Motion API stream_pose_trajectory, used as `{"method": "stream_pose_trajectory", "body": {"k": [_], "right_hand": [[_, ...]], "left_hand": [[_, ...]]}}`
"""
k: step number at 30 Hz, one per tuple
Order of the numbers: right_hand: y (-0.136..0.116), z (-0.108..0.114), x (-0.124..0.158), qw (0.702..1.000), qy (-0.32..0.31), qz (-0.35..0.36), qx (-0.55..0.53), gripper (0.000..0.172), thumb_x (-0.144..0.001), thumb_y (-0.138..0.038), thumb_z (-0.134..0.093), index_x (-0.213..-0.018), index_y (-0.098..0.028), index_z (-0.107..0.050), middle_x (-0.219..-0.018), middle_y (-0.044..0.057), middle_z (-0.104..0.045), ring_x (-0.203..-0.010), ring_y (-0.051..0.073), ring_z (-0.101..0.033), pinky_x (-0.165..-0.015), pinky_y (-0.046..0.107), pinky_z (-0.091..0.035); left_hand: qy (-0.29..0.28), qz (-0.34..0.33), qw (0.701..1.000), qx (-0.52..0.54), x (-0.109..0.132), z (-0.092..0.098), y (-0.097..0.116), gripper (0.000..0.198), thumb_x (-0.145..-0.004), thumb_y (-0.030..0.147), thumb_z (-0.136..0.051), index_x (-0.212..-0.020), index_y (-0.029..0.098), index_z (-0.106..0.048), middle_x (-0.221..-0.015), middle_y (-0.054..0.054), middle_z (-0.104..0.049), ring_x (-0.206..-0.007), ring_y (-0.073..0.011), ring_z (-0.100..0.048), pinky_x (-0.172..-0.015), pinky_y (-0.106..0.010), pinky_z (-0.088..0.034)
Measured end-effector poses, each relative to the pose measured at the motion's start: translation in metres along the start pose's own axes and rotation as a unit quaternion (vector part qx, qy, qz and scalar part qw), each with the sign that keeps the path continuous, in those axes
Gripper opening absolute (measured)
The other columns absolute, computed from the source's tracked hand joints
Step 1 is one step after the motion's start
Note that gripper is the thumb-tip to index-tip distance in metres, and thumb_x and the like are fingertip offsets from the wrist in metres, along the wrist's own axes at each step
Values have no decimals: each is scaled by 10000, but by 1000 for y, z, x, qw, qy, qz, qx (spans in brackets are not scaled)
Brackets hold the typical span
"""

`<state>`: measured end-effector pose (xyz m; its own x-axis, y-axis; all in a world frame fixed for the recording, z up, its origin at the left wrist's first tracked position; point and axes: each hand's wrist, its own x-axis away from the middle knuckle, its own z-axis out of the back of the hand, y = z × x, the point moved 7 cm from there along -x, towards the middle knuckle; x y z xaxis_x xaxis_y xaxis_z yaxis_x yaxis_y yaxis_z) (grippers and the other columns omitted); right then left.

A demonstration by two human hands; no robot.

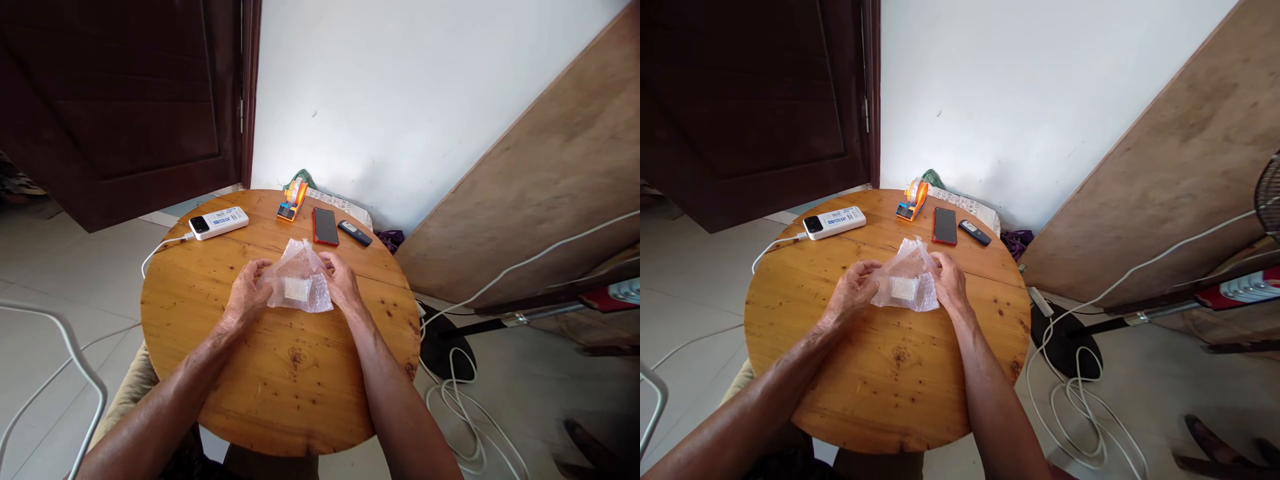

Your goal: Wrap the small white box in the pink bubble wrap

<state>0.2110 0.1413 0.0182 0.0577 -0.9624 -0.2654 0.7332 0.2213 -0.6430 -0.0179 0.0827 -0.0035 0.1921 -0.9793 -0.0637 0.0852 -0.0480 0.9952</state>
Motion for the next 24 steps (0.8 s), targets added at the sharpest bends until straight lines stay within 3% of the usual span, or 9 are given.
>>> {"method": "stream_pose_trajectory", "body": {"k": [2,5,9,16,24], "right_hand": [[-8,-2,1,998,13,51,-30,164,-839,-307,-583,-944,-224,-678,-1021,49,-719,-894,210,-662,-828,331,-501],[-19,-1,3,992,33,106,-66,157,-868,-302,-528,-807,-230,-653,-963,56,-722,-944,224,-669,-878,344,-498],[-32,2,9,984,28,141,-101,153,-871,-311,-542,-788,-227,-641,-982,57,-734,-957,230,-686,-892,345,-503],[-45,4,13,986,23,135,-100,173,-889,-331,-530,-809,-230,-646,-875,26,-749,-879,213,-695,-812,307,-505],[-49,3,15,993,6,86,-82,203,-845,-391,-538,-760,-228,-622,-786,16,-709,-748,181,-643,-760,280,-485]], "left_hand": [[-15,-51,996,-65,1,-2,2,329,-643,200,-582,-949,191,-700,-1166,-107,-641,-1111,-261,-622,-938,-414,-526],[-39,-118,985,-119,4,-7,7,193,-736,267,-627,-871,204,-750,-1319,-115,-585,-1282,-302,-529,-1071,-472,-448],[-36,-167,973,-155,6,-8,12,278,-860,404,-594,-930,211,-782,-1399,-134,-549,-1337,-324,-490,-1125,-529,-385],[-27,-141,960,-241,-1,-5,6,250,-859,323,-588,-984,230,-783,-1314,-99,-625,-1141,-265,-642,-1019,-427,-511],[-61,-146,922,-354,7,-13,13,346,-855,187,-538,-1098,302,-756,-1296,-23,-670,-1028,-234,-695,-954,-368,-530]]}}
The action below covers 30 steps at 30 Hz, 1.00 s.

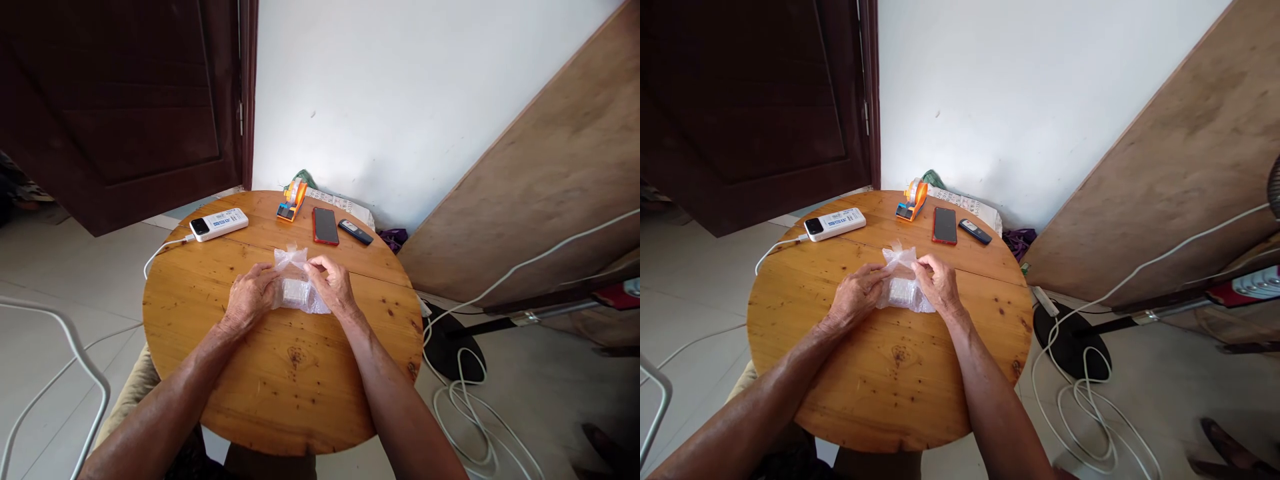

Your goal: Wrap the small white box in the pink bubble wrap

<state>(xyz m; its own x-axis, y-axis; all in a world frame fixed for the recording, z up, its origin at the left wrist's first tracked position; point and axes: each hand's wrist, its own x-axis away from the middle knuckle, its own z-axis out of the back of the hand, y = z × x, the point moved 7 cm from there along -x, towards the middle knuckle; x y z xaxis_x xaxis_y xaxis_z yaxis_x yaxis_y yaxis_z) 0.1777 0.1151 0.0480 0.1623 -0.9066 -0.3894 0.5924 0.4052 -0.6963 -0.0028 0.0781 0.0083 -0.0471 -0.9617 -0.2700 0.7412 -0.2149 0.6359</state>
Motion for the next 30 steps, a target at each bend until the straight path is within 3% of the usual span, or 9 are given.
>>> {"method": "stream_pose_trajectory", "body": {"k": [5,9,11,15,18,20,24,27,30], "right_hand": [[13,5,0,997,42,-66,-27,269,-830,-460,-532,-739,-212,-582,-651,-15,-591,-636,151,-545,-621,249,-422],[49,13,-4,983,94,-151,-42,296,-810,-482,-479,-701,-212,-532,-625,-24,-530,-602,145,-491,-559,246,-388],[64,15,-7,980,89,-178,-23,287,-800,-466,-467,-667,-216,-516,-601,-23,-528,-584,149,-487,-541,249,-387],[71,19,-8,980,63,-186,36,229,-777,-400,-511,-669,-208,-571,-644,-4,-614,-632,173,-550,-602,268,-418],[67,22,-7,976,50,-187,99,163,-776,-316,-524,-742,-209,-642,-747,13,-688,-727,196,-604,-679,286,-423],[65,24,-6,971,39,-192,138,157,-789,-284,-524,-762,-220,-664,-774,13,-709,-752,201,-620,-688,286,-419],[67,28,-5,956,13,-210,205,153,-804,-250,-542,-740,-233,-679,-752,10,-716,-736,200,-630,-642,274,-391],[69,28,-5,946,-11,-217,240,140,-790,-224,-563,-721,-234,-685,-737,8,-715,-723,195,-631,-601,267,-359],[68,28,-5,940,-29,-214,264,136,-795,-227,-574,-740,-239,-698,-760,6,-723,-742,187,-638,-588,260,-348]], "left_hand": [[54,20,996,74,-2,5,-10,397,-824,139,-499,-1104,259,-753,-1161,-47,-738,-1060,-232,-684,-969,-344,-512],[79,156,963,205,-5,6,-35,385,-770,212,-562,-1102,143,-744,-889,-71,-733,-790,-210,-681,-795,-319,-557],[71,190,952,228,-6,6,-39,485,-743,253,-604,-1200,120,-696,-883,-59,-693,-683,-175,-629,-732,-317,-556],[111,134,967,186,-5,15,-28,666,-718,245,-620,-1377,172,-564,-1225,-123,-580,-935,-216,-620,-825,-361,-558],[146,103,971,157,-2,20,-25,577,-729,223,-594,-1305,185,-609,-1322,-147,-517,-1169,-285,-556,-897,-403,-549],[156,67,977,125,-1,23,-20,501,-737,211,-579,-1233,190,-645,-1304,-136,-546,-1219,-300,-534,-1003,-448,-497],[86,-2,994,66,0,14,-5,534,-711,198,-567,-1241,193,-632,-1246,-108,-639,-1173,-307,-561,-1084,-507,-410],[16,-17,999,36,2,2,2,707,-650,161,-562,-1357,180,-551,-1277,-122,-645,-1240,-330,-525,-1073,-521,-400],[-8,-17,1000,14,3,-3,3,797,-618,132,-554,-1410,186,-497,-1234,-115,-671,-1244,-330,-522,-1066,-520,-392]]}}
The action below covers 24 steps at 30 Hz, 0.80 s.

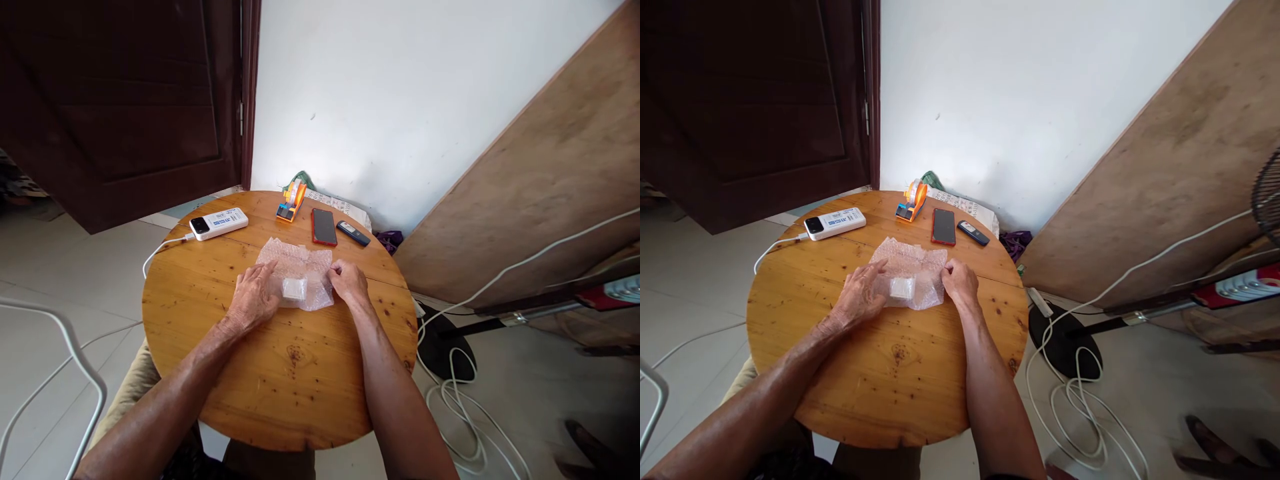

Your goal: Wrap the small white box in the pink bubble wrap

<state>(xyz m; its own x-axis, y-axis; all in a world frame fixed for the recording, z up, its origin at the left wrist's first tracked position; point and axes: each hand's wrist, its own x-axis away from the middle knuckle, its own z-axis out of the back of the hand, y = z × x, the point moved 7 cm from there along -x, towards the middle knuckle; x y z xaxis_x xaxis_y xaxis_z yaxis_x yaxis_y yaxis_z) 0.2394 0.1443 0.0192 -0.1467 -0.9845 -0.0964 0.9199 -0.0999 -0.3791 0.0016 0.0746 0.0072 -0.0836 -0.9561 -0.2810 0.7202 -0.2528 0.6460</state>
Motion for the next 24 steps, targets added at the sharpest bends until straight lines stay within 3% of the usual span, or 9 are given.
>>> {"method": "stream_pose_trajectory", "body": {"k": [3,6,9,12,14,16,18,21,24], "right_hand": [[-2,1,2,1000,-5,3,19,142,-806,-220,-571,-761,-241,-704,-786,8,-733,-758,183,-643,-591,256,-348],[-3,3,3,999,-12,2,31,152,-822,-224,-566,-765,-241,-706,-800,15,-739,-765,188,-645,-589,260,-343],[-3,4,3,999,-17,0,36,155,-840,-241,-567,-778,-240,-709,-813,22,-742,-779,195,-650,-584,264,-333],[-4,5,3,999,-17,0,41,169,-851,-235,-559,-778,-238,-711,-820,31,-742,-790,202,-652,-575,269,-324],[-4,5,3,999,-17,0,46,176,-853,-231,-554,-776,-235,-713,-817,36,-741,-783,204,-650,-565,271,-315],[-5,4,4,998,-17,1,53,180,-851,-228,-549,-780,-236,-713,-816,33,-741,-775,198,-650,-556,269,-303],[-5,4,4,998,-19,4,60,184,-848,-223,-543,-782,-240,-713,-827,28,-746,-777,192,-651,-552,267,-294],[-6,2,4,997,-24,7,71,184,-853,-223,-541,-795,-246,-714,-862,29,-753,-803,196,-652,-561,268,-296],[-5,2,4,996,-31,8,82,166,-868,-248,-553,-823,-247,-713,-892,42,-754,-828,210,-654,-575,274,-298]], "left_hand": [[3,-2,1000,-14,0,-2,-2,718,-624,133,-562,-1339,201,-574,-1062,-87,-714,-1087,-316,-584,-1016,-503,-425],[-3,-10,1000,-13,0,-3,-3,487,-646,137,-567,-1098,236,-720,-958,-72,-719,-1003,-301,-596,-977,-477,-446],[12,-19,1000,-9,2,7,4,299,-664,157,-568,-886,232,-753,-954,-90,-703,-1002,-309,-589,-956,-487,-451],[39,-97,994,23,9,29,27,147,-669,191,-587,-748,227,-706,-1149,-87,-673,-1182,-327,-537,-1037,-513,-393],[22,-172,982,77,16,42,45,111,-702,200,-592,-745,229,-691,-1092,-69,-701,-1206,-308,-547,-1067,-491,-379],[-42,-217,965,142,23,47,58,119,-759,219,-589,-790,219,-704,-926,-64,-731,-1005,-260,-647,-962,-427,-462],[-135,-211,950,188,28,42,63,155,-793,218,-574,-827,212,-725,-873,-58,-739,-837,-218,-674,-809,-349,-509],[-271,-182,926,192,38,24,65,176,-758,169,-571,-777,221,-739,-867,-41,-750,-713,-186,-660,-650,-275,-484],[-353,-174,904,168,47,10,67,194,-699,127,-573,-722,229,-737,-872,-23,-760,-613,-150,-616,-568,-243,-433]]}}
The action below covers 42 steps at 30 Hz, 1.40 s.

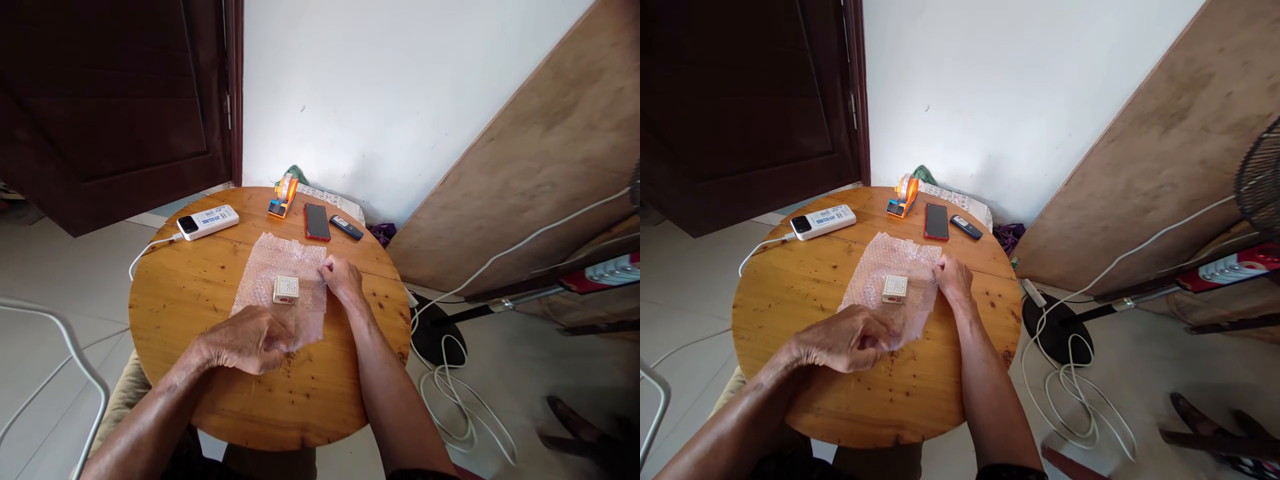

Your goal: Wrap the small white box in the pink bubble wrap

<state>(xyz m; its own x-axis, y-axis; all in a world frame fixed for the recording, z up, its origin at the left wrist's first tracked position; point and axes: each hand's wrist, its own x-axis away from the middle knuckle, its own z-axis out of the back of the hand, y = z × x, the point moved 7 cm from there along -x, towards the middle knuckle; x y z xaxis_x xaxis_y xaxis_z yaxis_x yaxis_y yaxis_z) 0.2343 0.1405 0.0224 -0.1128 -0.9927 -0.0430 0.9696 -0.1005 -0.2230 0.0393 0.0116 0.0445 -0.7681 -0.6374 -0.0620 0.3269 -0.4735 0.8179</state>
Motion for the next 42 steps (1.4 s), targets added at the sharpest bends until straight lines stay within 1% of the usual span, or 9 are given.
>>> {"method": "stream_pose_trajectory", "body": {"k": [5,9,17,20,23,27,31,38,42], "right_hand": [[3,1,-1,1000,-7,-3,11,143,-883,-296,-570,-852,-245,-700,-897,50,-748,-826,222,-650,-575,285,-284],[5,3,-2,1000,5,-5,0,125,-869,-299,-593,-805,-236,-679,-846,42,-737,-786,213,-636,-566,286,-263],[-9,17,4,973,61,99,-201,115,-814,-261,-568,-785,-214,-670,-711,-9,-682,-647,154,-587,-602,248,-371],[-28,10,11,933,-24,202,-297,169,-820,-277,-548,-800,-194,-694,-702,-4,-674,-617,143,-583,-603,239,-410],[-27,-9,10,933,-109,185,-289,172,-810,-227,-540,-763,-194,-702,-646,-11,-660,-532,133,-569,-563,237,-425],[0,-6,-7,959,-12,83,-269,203,-816,-169,-493,-816,-197,-694,-720,11,-691,-593,155,-609,-619,261,-462],[-1,11,-4,946,72,89,-304,233,-841,-245,-510,-965,-191,-700,-843,32,-711,-672,163,-623,-678,283,-469],[-45,13,23,891,-95,230,-379,241,-799,-370,-648,-940,-182,-701,-775,0,-655,-648,127,-551,-633,258,-441],[-53,6,32,876,-173,275,-356,434,-742,-384,-743,-1118,-182,-665,-1047,57,-681,-826,160,-606,-742,289,-482]], "left_hand": [[-34,12,999,1,-1,-10,-1,244,-705,123,-565,-803,230,-762,-1061,-20,-755,-586,-108,-586,-542,-226,-409],[-20,3,1000,24,-2,-9,-2,244,-721,141,-587,-869,217,-765,-938,-26,-754,-581,-111,-575,-527,-219,-399],[261,48,963,43,-1,30,-22,159,-817,233,-549,-740,160,-668,-677,-2,-621,-623,-118,-510,-582,-230,-371],[284,73,956,28,-1,34,-29,148,-783,228,-547,-670,161,-614,-614,25,-553,-582,-102,-463,-560,-224,-340],[274,132,952,16,-3,31,-42,153,-760,215,-521,-625,169,-575,-584,32,-524,-566,-103,-454,-551,-228,-327],[233,213,947,-65,-4,24,-60,139,-729,174,-518,-619,180,-601,-592,26,-557,-584,-118,-473,-589,-246,-338],[265,185,942,-89,-4,25,-60,139,-726,134,-521,-692,189,-644,-694,9,-629,-647,-131,-526,-634,-248,-376],[324,187,921,-106,-1,35,-54,151,-706,85,-522,-739,184,-631,-752,-15,-651,-685,-148,-556,-653,-269,-416],[335,177,923,-65,0,33,-56,546,-706,108,-535,-1250,151,-564,-1143,-94,-692,-797,-177,-619,-706,-310,-499]]}}
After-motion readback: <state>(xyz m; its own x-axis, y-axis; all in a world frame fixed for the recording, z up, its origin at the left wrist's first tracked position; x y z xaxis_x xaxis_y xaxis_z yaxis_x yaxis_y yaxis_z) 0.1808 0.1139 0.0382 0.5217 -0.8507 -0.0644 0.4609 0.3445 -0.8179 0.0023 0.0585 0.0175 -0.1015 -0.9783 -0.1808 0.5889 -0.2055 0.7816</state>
